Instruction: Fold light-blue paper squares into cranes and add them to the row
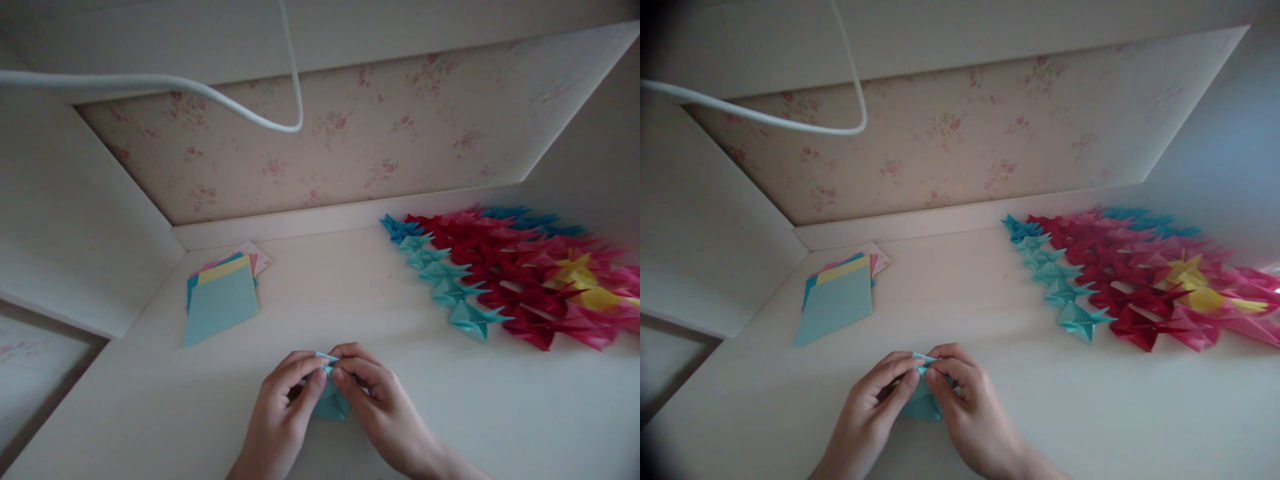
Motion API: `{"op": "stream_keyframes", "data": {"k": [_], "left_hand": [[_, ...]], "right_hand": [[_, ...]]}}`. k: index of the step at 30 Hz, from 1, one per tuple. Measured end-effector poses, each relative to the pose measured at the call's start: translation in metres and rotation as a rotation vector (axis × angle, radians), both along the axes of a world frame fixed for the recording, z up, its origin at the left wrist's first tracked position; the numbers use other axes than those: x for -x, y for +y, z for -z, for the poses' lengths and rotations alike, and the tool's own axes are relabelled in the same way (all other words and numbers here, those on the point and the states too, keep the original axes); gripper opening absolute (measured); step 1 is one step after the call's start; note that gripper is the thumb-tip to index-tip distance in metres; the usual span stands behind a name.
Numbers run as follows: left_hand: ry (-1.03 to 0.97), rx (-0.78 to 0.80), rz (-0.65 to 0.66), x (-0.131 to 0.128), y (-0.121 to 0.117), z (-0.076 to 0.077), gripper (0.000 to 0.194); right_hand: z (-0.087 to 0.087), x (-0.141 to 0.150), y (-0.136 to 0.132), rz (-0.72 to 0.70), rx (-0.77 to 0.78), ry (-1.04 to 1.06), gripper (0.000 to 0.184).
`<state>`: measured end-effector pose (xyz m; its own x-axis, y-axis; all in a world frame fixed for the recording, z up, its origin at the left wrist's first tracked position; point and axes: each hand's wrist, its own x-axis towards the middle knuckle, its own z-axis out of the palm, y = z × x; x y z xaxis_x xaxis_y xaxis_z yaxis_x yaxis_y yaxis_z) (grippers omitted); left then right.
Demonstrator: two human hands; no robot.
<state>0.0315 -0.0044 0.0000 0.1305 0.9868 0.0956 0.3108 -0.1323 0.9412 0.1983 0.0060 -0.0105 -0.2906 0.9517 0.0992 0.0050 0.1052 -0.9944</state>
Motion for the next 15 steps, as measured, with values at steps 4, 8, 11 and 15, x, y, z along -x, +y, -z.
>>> {"op": "stream_keyframes", "data": {"k": [4,8,11,15], "left_hand": [[-0.020,0.031,0.034,0.0010,0.0001,0.0000,0.025],[-0.034,0.056,0.056,0.0017,-0.0014,-0.0018,0.025],[-0.010,0.064,0.060,0.0023,-0.0015,-0.0030,0.025],[0.025,0.087,0.041,0.0029,-0.0006,-0.0038,0.028]], "right_hand": [[-0.0002,-0.0002,-0.0010,-0.012,-0.008,-0.018,0.029],[0.0009,-0.0001,-0.0016,-0.007,0.000,-0.033,0.030],[0.0004,0.0003,-0.0018,-0.010,-0.003,-0.048,0.030],[-0.0028,0.0004,-0.0031,-0.036,-0.028,-0.072,0.030]]}}
